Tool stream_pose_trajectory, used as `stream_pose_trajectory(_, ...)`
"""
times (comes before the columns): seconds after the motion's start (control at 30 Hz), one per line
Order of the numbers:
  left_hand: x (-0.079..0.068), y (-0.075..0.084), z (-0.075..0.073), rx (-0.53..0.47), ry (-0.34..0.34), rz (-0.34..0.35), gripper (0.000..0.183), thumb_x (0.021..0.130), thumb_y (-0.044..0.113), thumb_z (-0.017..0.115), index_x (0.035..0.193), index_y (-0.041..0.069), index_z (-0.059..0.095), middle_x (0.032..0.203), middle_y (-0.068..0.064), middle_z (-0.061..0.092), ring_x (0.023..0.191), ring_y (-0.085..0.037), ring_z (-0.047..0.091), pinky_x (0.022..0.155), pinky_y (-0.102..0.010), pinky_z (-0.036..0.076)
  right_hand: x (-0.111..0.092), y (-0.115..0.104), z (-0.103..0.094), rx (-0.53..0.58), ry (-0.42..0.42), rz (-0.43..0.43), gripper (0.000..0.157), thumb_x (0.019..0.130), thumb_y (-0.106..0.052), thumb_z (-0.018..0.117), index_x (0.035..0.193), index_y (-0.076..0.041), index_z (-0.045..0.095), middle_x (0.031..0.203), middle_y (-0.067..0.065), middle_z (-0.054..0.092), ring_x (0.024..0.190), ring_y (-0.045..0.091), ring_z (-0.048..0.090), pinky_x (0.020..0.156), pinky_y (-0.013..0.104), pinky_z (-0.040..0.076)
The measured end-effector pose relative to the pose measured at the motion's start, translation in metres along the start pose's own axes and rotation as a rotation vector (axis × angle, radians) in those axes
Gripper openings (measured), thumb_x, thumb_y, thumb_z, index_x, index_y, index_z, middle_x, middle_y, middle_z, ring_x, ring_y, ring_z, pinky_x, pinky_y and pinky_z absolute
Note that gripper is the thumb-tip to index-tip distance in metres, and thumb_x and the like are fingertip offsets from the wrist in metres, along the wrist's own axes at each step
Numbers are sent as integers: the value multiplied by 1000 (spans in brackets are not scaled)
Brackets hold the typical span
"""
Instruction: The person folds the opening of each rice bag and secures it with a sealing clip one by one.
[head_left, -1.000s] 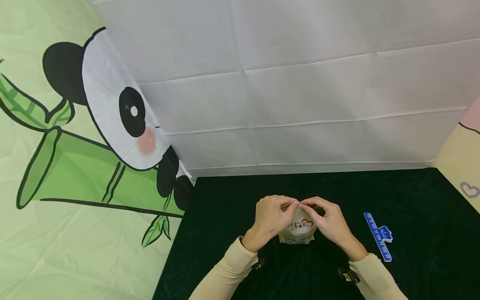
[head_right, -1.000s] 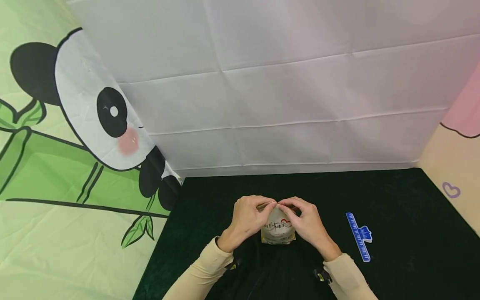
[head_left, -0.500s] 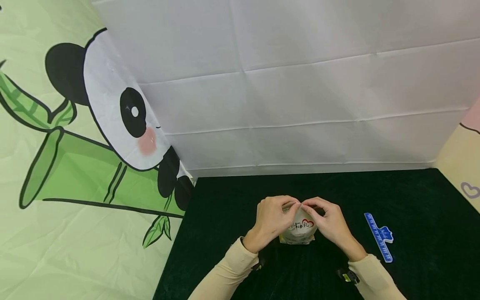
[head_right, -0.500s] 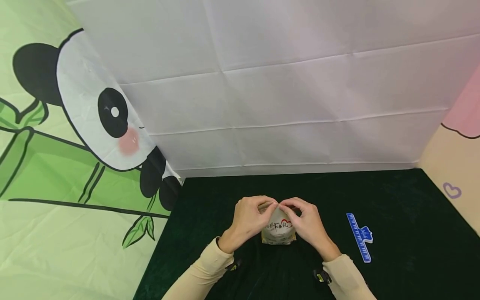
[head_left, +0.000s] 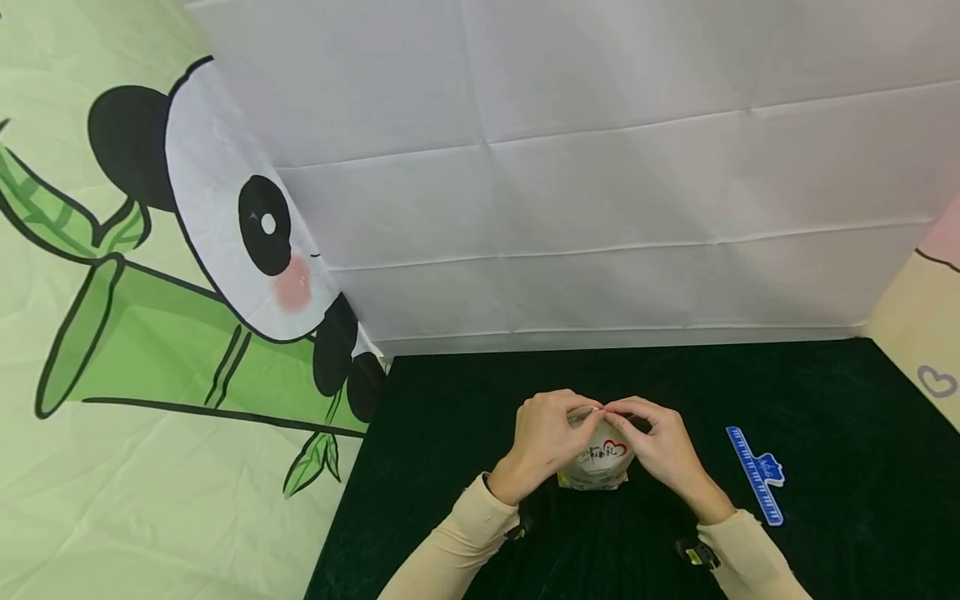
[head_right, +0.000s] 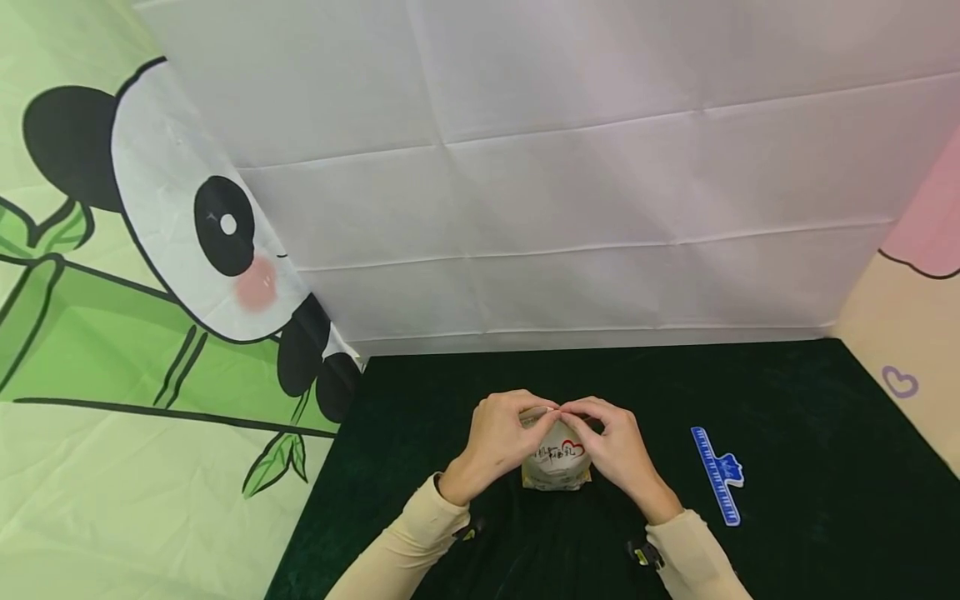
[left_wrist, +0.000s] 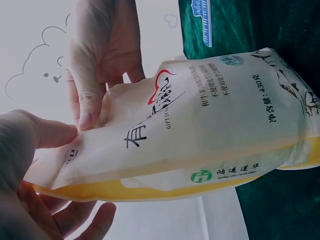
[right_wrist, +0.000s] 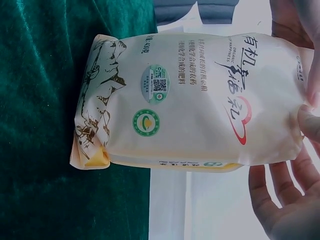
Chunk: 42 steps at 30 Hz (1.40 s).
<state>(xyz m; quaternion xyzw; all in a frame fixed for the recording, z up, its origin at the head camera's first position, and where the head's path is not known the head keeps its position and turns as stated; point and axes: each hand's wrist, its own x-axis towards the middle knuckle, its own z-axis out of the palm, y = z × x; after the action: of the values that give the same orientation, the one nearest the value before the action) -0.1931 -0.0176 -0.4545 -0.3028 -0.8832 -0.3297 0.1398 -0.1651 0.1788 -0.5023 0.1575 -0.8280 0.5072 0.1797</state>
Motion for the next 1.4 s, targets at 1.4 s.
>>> stream_pose_trajectory(1.4,1,1,0,-6,-11,6,15,99,26,75,99,16,86,95,1,82,63,2,56,51,-7,40,-4,3,0,-11,-11,87,16,105,-13,69,117,-12,79,116,6,79,101,6,69,85,25,59)
